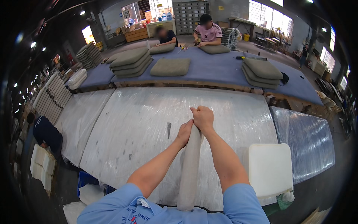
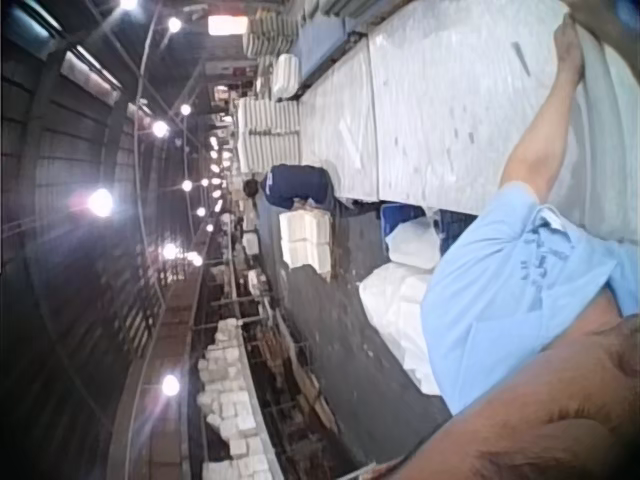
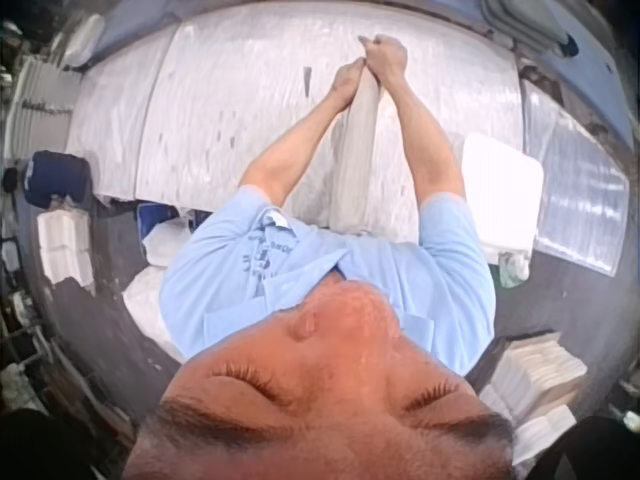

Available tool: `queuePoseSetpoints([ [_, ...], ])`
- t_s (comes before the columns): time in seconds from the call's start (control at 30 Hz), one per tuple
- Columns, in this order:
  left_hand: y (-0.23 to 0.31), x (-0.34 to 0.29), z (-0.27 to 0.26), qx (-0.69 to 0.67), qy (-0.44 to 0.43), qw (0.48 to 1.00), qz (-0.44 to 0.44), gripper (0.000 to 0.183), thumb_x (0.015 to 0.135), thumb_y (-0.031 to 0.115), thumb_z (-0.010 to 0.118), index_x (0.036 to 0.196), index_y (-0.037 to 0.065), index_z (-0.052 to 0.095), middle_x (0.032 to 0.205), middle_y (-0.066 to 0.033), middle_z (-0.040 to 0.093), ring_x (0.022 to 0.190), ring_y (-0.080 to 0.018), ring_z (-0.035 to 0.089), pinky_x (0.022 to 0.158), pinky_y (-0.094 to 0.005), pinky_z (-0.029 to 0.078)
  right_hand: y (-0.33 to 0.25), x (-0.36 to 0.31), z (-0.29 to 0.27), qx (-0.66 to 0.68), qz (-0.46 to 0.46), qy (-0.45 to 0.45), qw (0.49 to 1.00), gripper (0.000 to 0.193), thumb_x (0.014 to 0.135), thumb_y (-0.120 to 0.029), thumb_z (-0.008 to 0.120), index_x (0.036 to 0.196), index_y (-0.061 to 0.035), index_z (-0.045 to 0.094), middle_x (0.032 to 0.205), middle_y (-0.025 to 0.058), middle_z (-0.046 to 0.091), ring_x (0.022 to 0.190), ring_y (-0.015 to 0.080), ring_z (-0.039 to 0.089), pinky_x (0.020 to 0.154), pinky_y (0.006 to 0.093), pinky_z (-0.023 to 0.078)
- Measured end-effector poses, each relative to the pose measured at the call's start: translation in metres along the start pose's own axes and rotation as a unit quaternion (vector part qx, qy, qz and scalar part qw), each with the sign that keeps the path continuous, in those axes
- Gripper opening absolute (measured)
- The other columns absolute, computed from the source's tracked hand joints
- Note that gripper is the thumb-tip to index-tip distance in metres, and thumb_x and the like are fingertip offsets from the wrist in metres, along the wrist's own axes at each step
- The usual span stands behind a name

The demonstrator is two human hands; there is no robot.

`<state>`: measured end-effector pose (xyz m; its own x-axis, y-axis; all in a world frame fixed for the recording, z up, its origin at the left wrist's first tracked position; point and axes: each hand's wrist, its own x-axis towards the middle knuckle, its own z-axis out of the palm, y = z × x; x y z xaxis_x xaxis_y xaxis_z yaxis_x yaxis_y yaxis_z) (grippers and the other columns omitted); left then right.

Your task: The person folds a light-colored cushion cover around a foam insert by hand, repeatedly adjusting and smoothing the fabric to fit the insert. The person then stacks the finished cushion with others on a nearby pallet.

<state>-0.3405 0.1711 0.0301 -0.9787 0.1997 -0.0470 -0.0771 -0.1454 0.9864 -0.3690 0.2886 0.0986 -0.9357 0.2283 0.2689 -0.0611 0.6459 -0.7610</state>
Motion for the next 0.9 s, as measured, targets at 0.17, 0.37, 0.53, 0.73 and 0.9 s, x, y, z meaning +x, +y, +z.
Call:
queuePoseSetpoints([
  [0.17, 0.002, 0.003, 0.008, -0.006, 0.028, 1.000, -0.007, 0.053, 0.109, 0.042, 0.045, 0.096, -0.004, 0.069, 0.087, -0.0046, 0.066, 0.078, -0.0136, 0.058, 0.074, -0.0319, 0.048, 0.010, 0.021, 0.012, -0.019, -0.053, 0.032, 0.998, 0.040, 0.087, -0.036, 0.072, 0.069, -0.0003, 0.068, 0.071, 0.0231, 0.066, 0.068, 0.0416, 0.065, 0.065, 0.0496, 0.050],
  [0.37, 0.009, -0.006, 0.009, -0.036, 0.044, 0.998, -0.016, 0.050, 0.109, 0.042, 0.048, 0.100, -0.002, 0.070, 0.091, -0.0053, 0.068, 0.081, -0.0137, 0.059, 0.077, -0.0317, 0.049, 0.024, 0.021, 0.015, 0.013, -0.045, -0.015, 0.999, 0.043, 0.091, -0.039, 0.072, 0.071, -0.0005, 0.066, 0.068, 0.0157, 0.066, 0.061, 0.0305, 0.061, 0.062, 0.0436, 0.048],
  [0.53, 0.007, -0.020, 0.009, 0.076, 0.150, 0.973, 0.155, 0.045, 0.109, 0.040, 0.052, 0.109, 0.000, 0.072, 0.105, -0.0097, 0.072, 0.097, -0.0183, 0.065, 0.088, -0.0320, 0.050, 0.036, -0.002, 0.004, 0.401, -0.027, -0.121, 0.908, 0.034, 0.104, -0.029, 0.063, 0.079, -0.0060, 0.065, 0.074, -0.0071, 0.055, 0.072, 0.0050, 0.048, 0.066, 0.0259, 0.040],
  [0.73, 0.014, -0.023, 0.012, 0.247, 0.210, 0.905, 0.276, 0.032, 0.105, 0.031, 0.060, 0.105, 0.002, 0.073, 0.100, -0.0153, 0.071, 0.094, -0.0311, 0.067, 0.085, -0.0368, 0.051, 0.053, -0.026, -0.001, 0.428, -0.014, -0.132, 0.894, 0.032, 0.105, -0.032, 0.062, 0.093, -0.0043, 0.072, 0.086, -0.0023, 0.065, 0.080, 0.0069, 0.054, 0.072, 0.0245, 0.044],
  [0.9, 0.023, 0.003, 0.004, 0.189, 0.163, 0.944, 0.214, 0.033, 0.106, 0.028, 0.058, 0.092, -0.001, 0.067, 0.083, -0.0144, 0.065, 0.077, -0.0271, 0.061, 0.073, -0.0384, 0.049, 0.058, -0.039, 0.006, 0.467, 0.058, -0.126, 0.873, 0.036, 0.107, -0.036, 0.061, 0.091, -0.0052, 0.072, 0.083, -0.0050, 0.062, 0.075, 0.0055, 0.052, 0.068, 0.0243, 0.042],
])
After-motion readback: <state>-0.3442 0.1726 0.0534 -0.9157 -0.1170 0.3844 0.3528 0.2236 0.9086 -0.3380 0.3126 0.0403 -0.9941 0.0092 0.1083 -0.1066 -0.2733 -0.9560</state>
